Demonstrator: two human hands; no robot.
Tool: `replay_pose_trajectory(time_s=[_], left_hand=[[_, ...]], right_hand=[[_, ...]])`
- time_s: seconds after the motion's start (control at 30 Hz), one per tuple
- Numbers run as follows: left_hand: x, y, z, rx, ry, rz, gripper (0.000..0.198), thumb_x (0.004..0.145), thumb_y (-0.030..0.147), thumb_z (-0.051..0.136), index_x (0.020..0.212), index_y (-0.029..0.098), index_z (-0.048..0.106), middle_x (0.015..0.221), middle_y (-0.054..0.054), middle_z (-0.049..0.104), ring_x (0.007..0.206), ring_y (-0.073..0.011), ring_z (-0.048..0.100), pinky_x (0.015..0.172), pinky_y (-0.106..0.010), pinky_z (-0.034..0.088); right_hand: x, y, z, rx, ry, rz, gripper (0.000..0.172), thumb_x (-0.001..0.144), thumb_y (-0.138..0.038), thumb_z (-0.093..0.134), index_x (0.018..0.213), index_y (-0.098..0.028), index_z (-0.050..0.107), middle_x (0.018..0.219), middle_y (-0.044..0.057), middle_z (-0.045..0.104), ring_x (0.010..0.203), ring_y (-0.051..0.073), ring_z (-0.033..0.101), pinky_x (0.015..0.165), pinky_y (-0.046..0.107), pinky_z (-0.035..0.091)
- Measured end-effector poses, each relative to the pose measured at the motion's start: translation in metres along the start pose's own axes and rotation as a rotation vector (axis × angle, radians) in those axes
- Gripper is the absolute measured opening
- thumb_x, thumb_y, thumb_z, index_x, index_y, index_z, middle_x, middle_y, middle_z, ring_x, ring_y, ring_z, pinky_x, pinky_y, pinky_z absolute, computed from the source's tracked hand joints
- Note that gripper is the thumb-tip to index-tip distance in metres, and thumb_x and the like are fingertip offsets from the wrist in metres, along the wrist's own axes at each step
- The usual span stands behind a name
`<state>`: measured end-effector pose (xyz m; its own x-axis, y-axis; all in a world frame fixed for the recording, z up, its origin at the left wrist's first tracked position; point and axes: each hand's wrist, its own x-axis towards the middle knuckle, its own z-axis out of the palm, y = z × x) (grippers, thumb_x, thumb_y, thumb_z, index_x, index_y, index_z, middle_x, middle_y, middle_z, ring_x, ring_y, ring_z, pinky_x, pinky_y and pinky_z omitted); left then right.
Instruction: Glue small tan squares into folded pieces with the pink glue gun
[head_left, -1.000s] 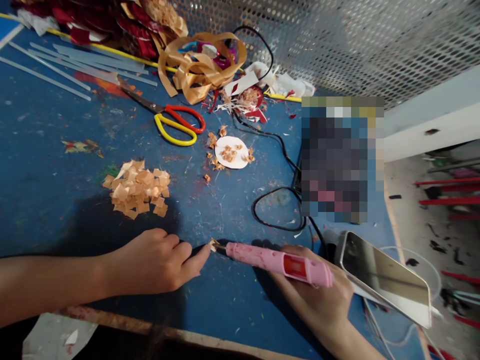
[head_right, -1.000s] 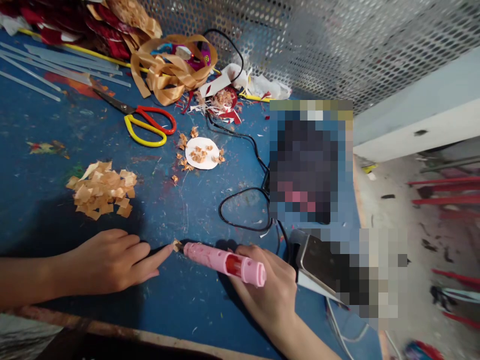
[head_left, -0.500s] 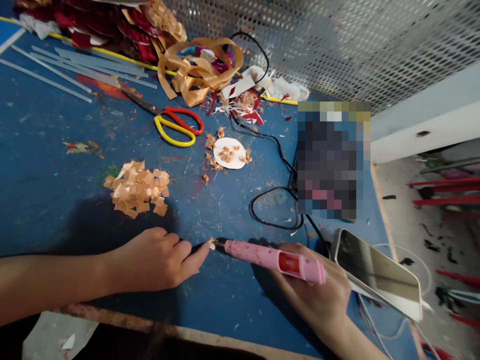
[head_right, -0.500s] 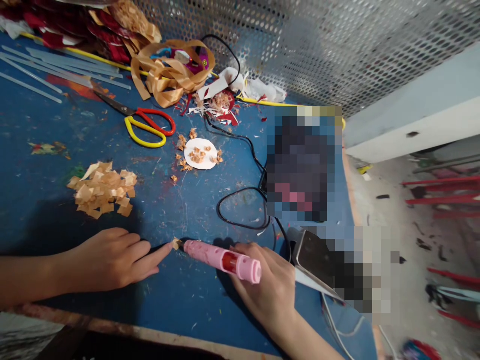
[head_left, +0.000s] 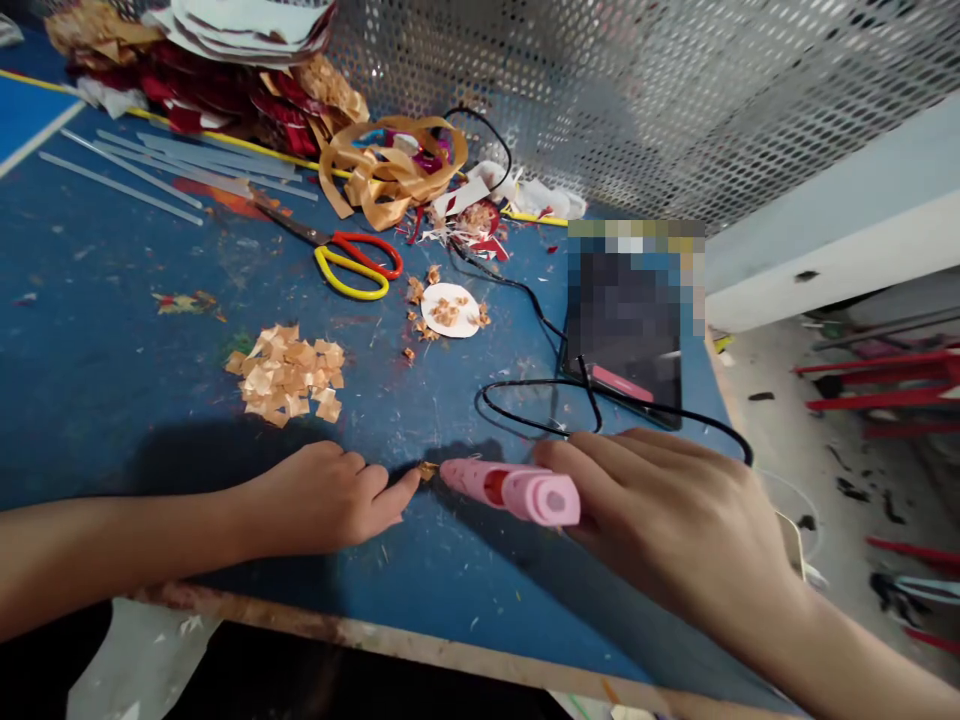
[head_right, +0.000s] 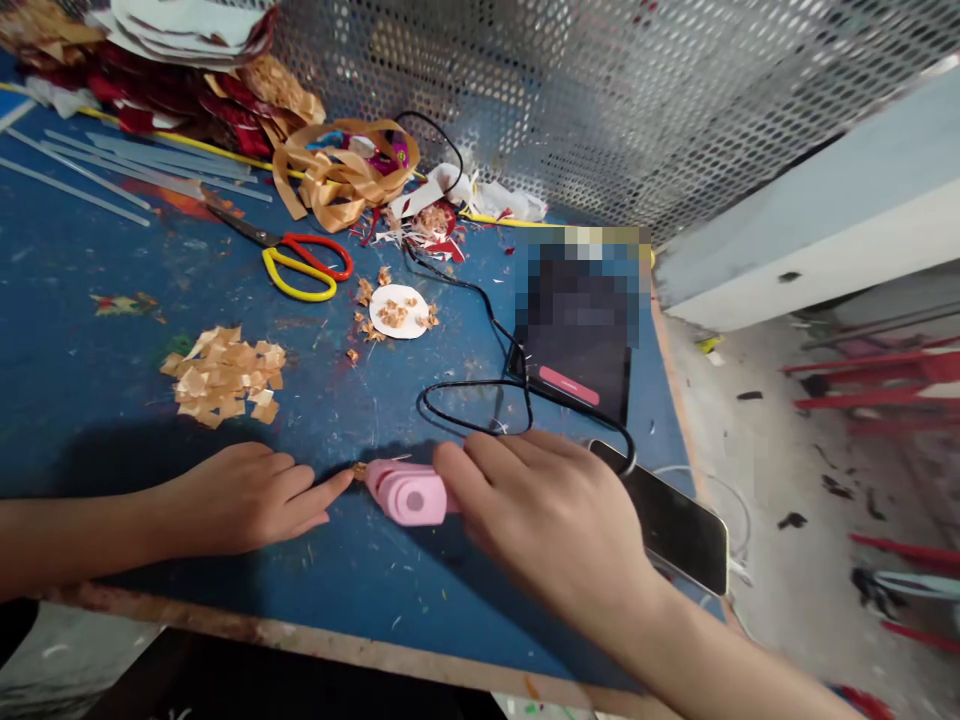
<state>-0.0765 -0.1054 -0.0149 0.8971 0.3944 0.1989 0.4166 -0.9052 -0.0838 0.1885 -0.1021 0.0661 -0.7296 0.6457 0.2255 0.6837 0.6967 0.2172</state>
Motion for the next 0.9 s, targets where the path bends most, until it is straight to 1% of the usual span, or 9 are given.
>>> replay_pose_trajectory(time_s=[0.13,0.23,0.33,0.43,0.53,0.6,0.7,0.83,0.9], left_hand=[[-0.001,0.001,0.000,0.003,-0.005,-0.022,0.042,0.090,0.035,0.059,0.128,0.018,0.059,0.058,0.005,0.051,0.045,-0.0118,0.050,0.042,-0.031,0.017],[-0.002,0.002,0.000,0.015,-0.008,-0.012,0.040,0.093,0.033,0.053,0.129,0.017,0.057,0.057,0.004,0.051,0.046,-0.0109,0.049,0.042,-0.031,0.018],[-0.002,0.003,0.000,0.032,-0.001,-0.003,0.038,0.096,0.031,0.048,0.130,0.015,0.056,0.058,0.004,0.051,0.047,-0.0103,0.048,0.043,-0.030,0.019],[-0.002,0.003,-0.001,0.055,0.002,0.000,0.038,0.095,0.029,0.049,0.130,0.014,0.056,0.059,0.004,0.051,0.048,-0.0111,0.049,0.043,-0.029,0.021],[-0.002,0.003,-0.002,0.081,0.008,0.003,0.039,0.095,0.030,0.050,0.130,0.015,0.056,0.058,0.004,0.050,0.048,-0.0111,0.049,0.043,-0.029,0.022],[-0.002,0.003,-0.003,0.096,0.016,0.007,0.039,0.095,0.030,0.049,0.130,0.014,0.056,0.058,0.004,0.049,0.047,-0.0107,0.048,0.043,-0.029,0.022],[-0.002,0.003,-0.003,0.111,0.025,0.013,0.039,0.095,0.030,0.049,0.130,0.013,0.056,0.057,0.005,0.048,0.048,-0.0104,0.048,0.043,-0.029,0.022],[-0.001,0.002,-0.004,0.103,0.018,0.023,0.038,0.096,0.031,0.048,0.128,0.012,0.056,0.056,0.005,0.047,0.048,-0.0103,0.047,0.042,-0.029,0.022],[-0.001,0.001,-0.004,0.104,0.035,0.049,0.036,0.095,0.027,0.049,0.126,0.012,0.057,0.056,0.006,0.046,0.047,-0.0099,0.046,0.042,-0.029,0.022]], right_hand=[[-0.009,0.019,0.004,0.077,0.008,0.187,0.032,0.088,-0.028,0.046,0.058,-0.022,0.052,0.045,-0.002,0.052,0.038,0.011,0.043,0.043,0.026,0.025],[-0.024,0.029,0.015,0.275,0.111,0.480,0.039,0.080,-0.046,0.058,0.052,-0.022,0.048,0.037,-0.004,0.042,0.034,0.011,0.041,0.037,0.024,0.025],[-0.033,0.021,0.036,0.431,0.152,0.685,0.042,0.083,-0.045,0.057,0.051,-0.022,0.044,0.038,-0.004,0.039,0.036,0.012,0.039,0.036,0.024,0.027],[-0.032,0.001,0.062,0.582,0.110,0.575,0.033,0.091,-0.037,0.047,0.064,-0.020,0.052,0.054,0.001,0.054,0.048,0.015,0.050,0.045,0.026,0.040],[-0.026,-0.013,0.083,0.500,0.130,0.512,0.021,0.093,-0.032,0.045,0.083,-0.018,0.055,0.077,0.008,0.062,0.069,0.021,0.058,0.062,0.034,0.049],[-0.025,-0.016,0.087,0.421,0.178,0.496,0.016,0.093,-0.032,0.048,0.094,-0.017,0.054,0.089,0.012,0.061,0.081,0.024,0.059,0.071,0.039,0.050],[-0.030,-0.018,0.074,0.300,0.303,0.527,0.029,0.087,-0.037,0.061,0.105,-0.017,0.051,0.100,0.016,0.060,0.094,0.028,0.058,0.077,0.043,0.050],[-0.043,-0.033,0.048,0.196,0.522,0.397,0.017,0.081,-0.020,0.068,0.090,-0.021,0.053,0.066,0.001,0.059,0.058,0.015,0.056,0.055,0.027,0.047],[-0.043,-0.045,0.045,0.278,0.405,0.255,0.009,0.086,-0.014,0.061,0.089,-0.020,0.055,0.056,-0.005,0.056,0.044,0.010,0.050,0.046,0.023,0.041]])
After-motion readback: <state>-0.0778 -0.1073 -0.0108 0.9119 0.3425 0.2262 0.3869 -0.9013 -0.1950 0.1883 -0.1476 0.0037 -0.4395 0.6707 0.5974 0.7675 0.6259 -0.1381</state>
